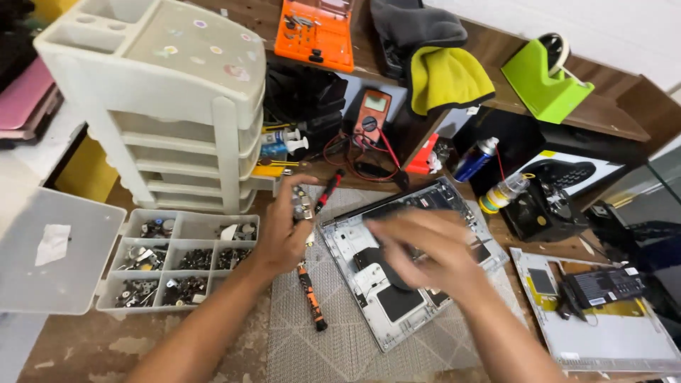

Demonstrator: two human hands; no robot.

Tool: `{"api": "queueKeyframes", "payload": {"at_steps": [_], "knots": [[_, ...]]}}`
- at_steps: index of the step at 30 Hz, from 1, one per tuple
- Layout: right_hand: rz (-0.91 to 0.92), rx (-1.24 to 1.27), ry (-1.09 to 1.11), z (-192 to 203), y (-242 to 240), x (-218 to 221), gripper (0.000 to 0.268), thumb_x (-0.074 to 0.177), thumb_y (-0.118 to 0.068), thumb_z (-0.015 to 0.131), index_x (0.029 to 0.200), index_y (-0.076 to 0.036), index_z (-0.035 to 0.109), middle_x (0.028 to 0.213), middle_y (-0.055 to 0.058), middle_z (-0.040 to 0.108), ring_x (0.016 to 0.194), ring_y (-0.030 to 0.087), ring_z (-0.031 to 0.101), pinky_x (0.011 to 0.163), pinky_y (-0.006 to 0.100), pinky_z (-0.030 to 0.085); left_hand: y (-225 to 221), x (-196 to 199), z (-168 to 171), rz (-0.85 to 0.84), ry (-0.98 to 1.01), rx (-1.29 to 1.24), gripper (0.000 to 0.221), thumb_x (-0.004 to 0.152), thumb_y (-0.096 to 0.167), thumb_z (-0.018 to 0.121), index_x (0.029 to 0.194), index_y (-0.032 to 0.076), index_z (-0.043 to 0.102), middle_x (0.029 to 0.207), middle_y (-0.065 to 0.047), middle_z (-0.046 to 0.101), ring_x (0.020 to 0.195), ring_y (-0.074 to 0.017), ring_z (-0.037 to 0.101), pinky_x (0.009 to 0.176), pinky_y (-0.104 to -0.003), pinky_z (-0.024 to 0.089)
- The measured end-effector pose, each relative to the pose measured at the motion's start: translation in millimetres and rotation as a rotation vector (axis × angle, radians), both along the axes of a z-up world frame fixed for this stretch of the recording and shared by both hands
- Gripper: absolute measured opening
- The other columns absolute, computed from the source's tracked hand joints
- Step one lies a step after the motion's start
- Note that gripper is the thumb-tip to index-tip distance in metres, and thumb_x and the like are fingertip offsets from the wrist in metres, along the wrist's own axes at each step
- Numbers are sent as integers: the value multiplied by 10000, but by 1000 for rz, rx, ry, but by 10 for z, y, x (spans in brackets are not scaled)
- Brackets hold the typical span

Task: Disassembling laptop components and organizing the resulting screws and parts into a partitioned tray.

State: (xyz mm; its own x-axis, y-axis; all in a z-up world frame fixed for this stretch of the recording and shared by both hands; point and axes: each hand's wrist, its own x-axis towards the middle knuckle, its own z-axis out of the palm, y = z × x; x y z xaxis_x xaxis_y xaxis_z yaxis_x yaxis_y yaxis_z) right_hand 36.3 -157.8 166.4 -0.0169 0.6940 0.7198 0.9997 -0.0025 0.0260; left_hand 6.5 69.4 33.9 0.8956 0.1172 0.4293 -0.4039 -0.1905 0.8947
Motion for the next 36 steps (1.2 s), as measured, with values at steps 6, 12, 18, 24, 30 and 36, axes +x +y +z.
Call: {"api": "queueKeyframes", "payload": {"at_steps": [6, 12, 18, 24, 30, 36], "knots": [[-149, -408, 202, -873, 603, 473, 119, 832, -73, 639, 946, -54, 667, 932, 132, 696, 674, 391, 690, 531, 545, 552, 53, 43, -116, 47, -183, -104, 643, 716, 59, 393, 1356, 18, 441, 632, -66, 561, 513, -168, 472, 548, -313, 411], [-345, -620, 190, -1340, 939, 728, 143, 798, -191, 671, 815, -59, 722, 938, 87, 629, 670, 364, 691, 543, 500, 561, 55, 43, -108, 63, -193, -60, 605, 761, 88, 388, 1360, 13, 439, 681, -64, 559, 557, -157, 462, 569, -322, 402], [-354, -588, 318, -1234, 1045, 690, 128, 661, -114, 656, 663, 14, 658, 668, 156, 641, 591, 454, 675, 525, 568, 525, 51, 12, -51, 89, -193, -53, 595, 766, 45, 420, 1359, 8, 460, 640, -92, 576, 515, -180, 474, 539, -325, 402], [-161, -362, 290, -1236, 812, 710, 122, 770, -6, 653, 882, -40, 619, 849, 156, 629, 870, 426, 636, 746, 521, 528, -12, -54, 45, 110, -169, 14, 604, 784, 34, 437, 1388, 35, 462, 538, -78, 549, 437, -154, 454, 471, -300, 376], [-269, -155, 506, -1050, 281, 758, 142, 887, -104, 686, 1024, -66, 687, 902, 147, 700, 904, 412, 688, 813, 503, 546, -332, -299, 317, -12, 278, 447, 652, 860, 235, 550, 1485, 297, 375, 637, -166, 721, 685, -454, 734, 629, -537, 532], [-239, 22, 563, -923, -106, 537, 118, 867, -79, 742, 984, -93, 731, 803, 95, 638, 722, 297, 646, 653, 375, 517, -623, -245, 49, -39, 247, 28, 657, 878, 82, 537, 1498, 117, 321, 598, -219, 620, 528, -360, 654, 525, -400, 500]]}}
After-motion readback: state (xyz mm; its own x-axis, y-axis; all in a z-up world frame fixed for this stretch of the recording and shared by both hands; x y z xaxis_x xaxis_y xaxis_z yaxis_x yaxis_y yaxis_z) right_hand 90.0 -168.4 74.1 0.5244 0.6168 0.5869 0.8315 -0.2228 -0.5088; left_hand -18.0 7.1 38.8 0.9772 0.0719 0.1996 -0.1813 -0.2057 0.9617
